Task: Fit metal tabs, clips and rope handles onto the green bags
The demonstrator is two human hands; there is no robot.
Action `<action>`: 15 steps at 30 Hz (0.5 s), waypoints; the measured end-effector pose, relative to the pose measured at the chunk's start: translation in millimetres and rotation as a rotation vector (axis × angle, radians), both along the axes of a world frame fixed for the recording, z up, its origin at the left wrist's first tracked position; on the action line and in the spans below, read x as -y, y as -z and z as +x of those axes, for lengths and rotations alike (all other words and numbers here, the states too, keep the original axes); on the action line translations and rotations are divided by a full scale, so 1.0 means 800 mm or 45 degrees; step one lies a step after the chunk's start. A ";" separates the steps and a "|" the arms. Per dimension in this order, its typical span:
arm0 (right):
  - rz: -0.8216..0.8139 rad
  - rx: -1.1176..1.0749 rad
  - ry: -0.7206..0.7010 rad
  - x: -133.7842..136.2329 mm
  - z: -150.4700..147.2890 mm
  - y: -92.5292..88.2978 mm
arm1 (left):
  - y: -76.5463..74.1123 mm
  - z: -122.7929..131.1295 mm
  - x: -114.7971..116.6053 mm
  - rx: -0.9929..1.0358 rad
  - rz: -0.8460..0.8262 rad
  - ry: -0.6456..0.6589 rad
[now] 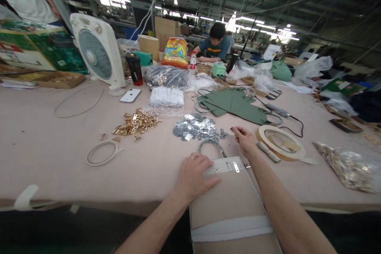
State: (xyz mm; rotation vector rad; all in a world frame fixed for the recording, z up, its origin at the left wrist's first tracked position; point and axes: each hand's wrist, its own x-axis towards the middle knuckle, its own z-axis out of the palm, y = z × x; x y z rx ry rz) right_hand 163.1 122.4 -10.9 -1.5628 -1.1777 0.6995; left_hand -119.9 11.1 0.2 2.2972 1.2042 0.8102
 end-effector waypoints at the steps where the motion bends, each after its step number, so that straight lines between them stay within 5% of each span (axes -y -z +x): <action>1: -0.010 -0.019 -0.040 0.009 -0.003 -0.011 | -0.003 0.001 0.001 -0.029 -0.002 -0.003; 8: -0.434 0.053 -0.828 0.109 -0.049 -0.083 | -0.006 0.015 0.002 -0.125 0.036 -0.047; 15: -0.440 0.293 -0.915 0.131 -0.072 -0.081 | 0.004 0.016 0.001 -0.052 0.048 -0.054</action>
